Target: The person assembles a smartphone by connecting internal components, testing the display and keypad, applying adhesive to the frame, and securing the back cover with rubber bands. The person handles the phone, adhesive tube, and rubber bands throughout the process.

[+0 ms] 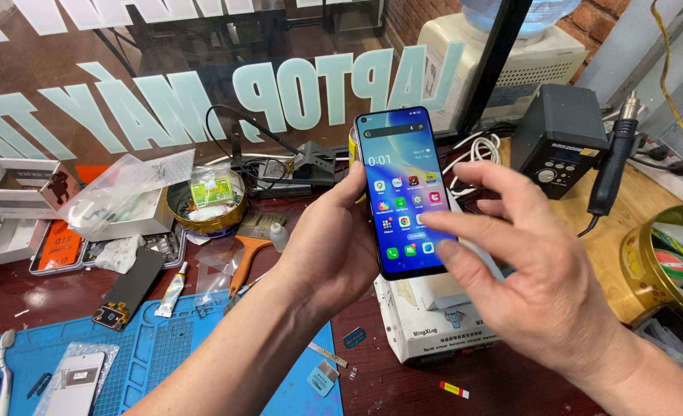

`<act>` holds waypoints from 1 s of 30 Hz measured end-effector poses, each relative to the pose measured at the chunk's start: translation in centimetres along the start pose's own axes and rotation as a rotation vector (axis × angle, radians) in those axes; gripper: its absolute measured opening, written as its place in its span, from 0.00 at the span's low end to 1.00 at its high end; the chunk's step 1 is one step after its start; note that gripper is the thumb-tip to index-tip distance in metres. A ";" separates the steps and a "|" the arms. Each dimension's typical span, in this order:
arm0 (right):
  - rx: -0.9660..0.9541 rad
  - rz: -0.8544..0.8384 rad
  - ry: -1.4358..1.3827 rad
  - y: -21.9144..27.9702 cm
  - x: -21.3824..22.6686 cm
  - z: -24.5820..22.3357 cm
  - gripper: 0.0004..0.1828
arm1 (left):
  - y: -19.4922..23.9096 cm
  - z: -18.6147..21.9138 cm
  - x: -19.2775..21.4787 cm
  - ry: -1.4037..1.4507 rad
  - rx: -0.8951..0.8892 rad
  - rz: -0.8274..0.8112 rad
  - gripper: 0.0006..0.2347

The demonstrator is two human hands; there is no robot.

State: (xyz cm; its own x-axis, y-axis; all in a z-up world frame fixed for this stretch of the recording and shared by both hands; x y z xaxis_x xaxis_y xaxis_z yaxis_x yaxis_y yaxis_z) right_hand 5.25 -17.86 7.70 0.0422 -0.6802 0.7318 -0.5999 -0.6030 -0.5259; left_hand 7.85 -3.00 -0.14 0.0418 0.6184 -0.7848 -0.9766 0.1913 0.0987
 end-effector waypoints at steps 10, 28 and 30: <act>0.199 -0.016 0.112 0.0 -1.0 -2.9 0.22 | 0.1 0.1 0.0 0.029 0.002 -0.014 0.21; -0.468 -0.150 -0.875 1.6 -5.7 6.3 0.35 | -0.1 0.0 -0.4 -0.083 -0.026 -0.007 0.21; -0.492 -0.157 -0.878 1.7 -5.9 6.5 0.35 | 0.0 0.0 -0.4 -0.115 -0.017 -0.001 0.21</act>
State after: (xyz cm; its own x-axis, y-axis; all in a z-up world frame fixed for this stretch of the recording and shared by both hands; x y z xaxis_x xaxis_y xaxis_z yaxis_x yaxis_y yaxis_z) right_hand 9.13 -17.60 -0.28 0.6014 -0.7932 0.0962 -0.7908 -0.6081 -0.0695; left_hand 7.87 -3.25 0.12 0.0656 0.7021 -0.7090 -0.9800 0.1792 0.0868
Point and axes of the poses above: each hand's wrist, its own y-axis away from the middle knuckle, its own x-axis out of the back of the hand, z = x × y, the point moved 8 cm from there along -y, towards the middle knuckle, and after that the axes turned 7 degrees about -z, right-handed, at the moved point
